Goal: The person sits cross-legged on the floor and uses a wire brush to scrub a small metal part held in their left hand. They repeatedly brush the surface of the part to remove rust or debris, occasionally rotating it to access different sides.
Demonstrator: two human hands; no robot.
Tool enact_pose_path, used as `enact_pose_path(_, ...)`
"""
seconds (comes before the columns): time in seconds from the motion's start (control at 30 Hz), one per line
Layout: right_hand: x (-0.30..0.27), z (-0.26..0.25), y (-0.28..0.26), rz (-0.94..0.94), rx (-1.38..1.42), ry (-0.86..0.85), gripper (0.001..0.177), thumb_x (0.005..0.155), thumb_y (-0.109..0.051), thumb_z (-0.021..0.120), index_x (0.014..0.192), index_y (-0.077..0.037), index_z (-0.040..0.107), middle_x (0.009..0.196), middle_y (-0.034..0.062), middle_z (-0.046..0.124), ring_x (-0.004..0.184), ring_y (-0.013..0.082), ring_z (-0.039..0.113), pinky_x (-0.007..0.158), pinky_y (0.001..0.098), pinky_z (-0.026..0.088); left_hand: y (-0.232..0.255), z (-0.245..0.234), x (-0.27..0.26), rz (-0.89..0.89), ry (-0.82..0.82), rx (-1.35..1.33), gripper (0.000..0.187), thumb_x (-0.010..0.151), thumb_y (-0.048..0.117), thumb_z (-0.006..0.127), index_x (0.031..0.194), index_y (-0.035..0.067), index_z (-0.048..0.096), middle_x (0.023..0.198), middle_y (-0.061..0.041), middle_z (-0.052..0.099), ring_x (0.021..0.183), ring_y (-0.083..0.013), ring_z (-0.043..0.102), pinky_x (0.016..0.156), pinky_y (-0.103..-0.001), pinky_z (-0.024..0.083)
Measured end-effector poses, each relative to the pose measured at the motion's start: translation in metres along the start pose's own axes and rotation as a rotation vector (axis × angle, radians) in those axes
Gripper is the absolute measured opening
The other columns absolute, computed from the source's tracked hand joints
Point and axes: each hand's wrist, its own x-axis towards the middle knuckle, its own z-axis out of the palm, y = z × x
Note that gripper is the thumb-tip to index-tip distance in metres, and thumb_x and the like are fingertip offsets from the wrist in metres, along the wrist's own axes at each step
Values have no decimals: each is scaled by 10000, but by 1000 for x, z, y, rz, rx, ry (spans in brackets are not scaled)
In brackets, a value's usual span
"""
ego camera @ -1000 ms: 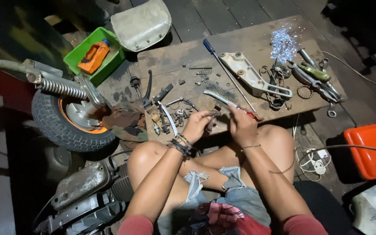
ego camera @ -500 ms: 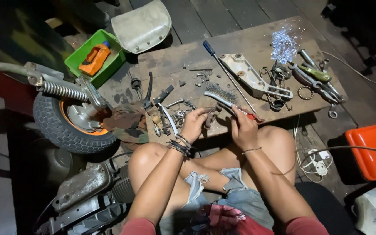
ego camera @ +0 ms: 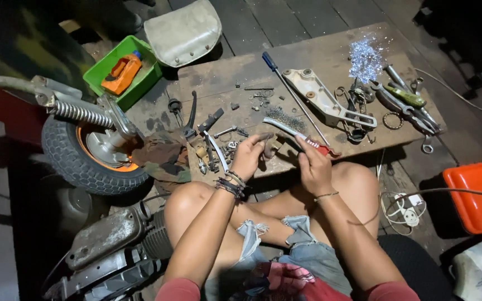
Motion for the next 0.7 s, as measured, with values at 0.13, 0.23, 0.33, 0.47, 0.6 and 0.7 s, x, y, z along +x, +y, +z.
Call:
enact_pose_path(0.13, 5, -3, -1, 6, -4, -27, 421, 1055, -201, 440, 1399, -143, 677, 1275, 91, 736, 1098, 335, 702, 906, 430, 553, 7, 4, 2, 34, 49, 50, 250, 987, 80, 521, 1171, -17, 660, 690, -126, 659, 541, -167, 651, 397, -273, 544)
enact_pose_path(0.23, 4, -2, 9, 174, 45, 9, 369, 1077, -179, 478, 1312, -8, 705, 1232, 245, 709, 1142, 401, 672, 987, 465, 508, -8, -1, 1, 64, 174, 67, 473, 960, 121, 649, 1311, -178, 545, 1014, -181, 668, 881, -212, 637, 810, -385, 573)
enact_pose_path(0.33, 3, 5, 14, 325, 273, 65, 441, 1102, -211, 403, 1440, -3, 595, 1422, 215, 615, 1323, 296, 568, 1114, 419, 434, -5, -5, -1, 144, 182, 33, 348, 953, 84, 655, 1250, -94, 630, 1012, -176, 691, 903, -196, 643, 840, -368, 567)
enact_pose_path(0.47, 27, 2, -41, 413, 396, 59, 462, 991, -56, 621, 1435, 53, 552, 1403, 276, 590, 1343, 332, 525, 1124, 474, 430, 12, -12, -6, 67, 34, -232, 254, 985, 71, 527, 1203, 15, 644, 765, -124, 694, 625, -194, 739, 539, -243, 597)
enact_pose_path(0.6, 21, 13, -41, 274, 260, 69, 439, 953, -39, 672, 1375, 67, 613, 1265, 283, 662, 1236, 386, 615, 1055, 494, 471, -6, -24, 1, 33, -55, -298, 291, 993, 104, 508, 1255, 58, 626, 751, -187, 715, 631, -239, 754, 552, -267, 608)
enact_pose_path(0.7, 31, 12, -73, 174, 180, 62, 399, 960, -33, 664, 1347, 57, 631, 1244, 261, 672, 1192, 444, 638, 1036, 510, 482, -19, -29, 6, 6, -63, -245, 276, 989, 101, 514, 1234, 61, 634, 753, -199, 718, 614, -249, 751, 526, -286, 602)
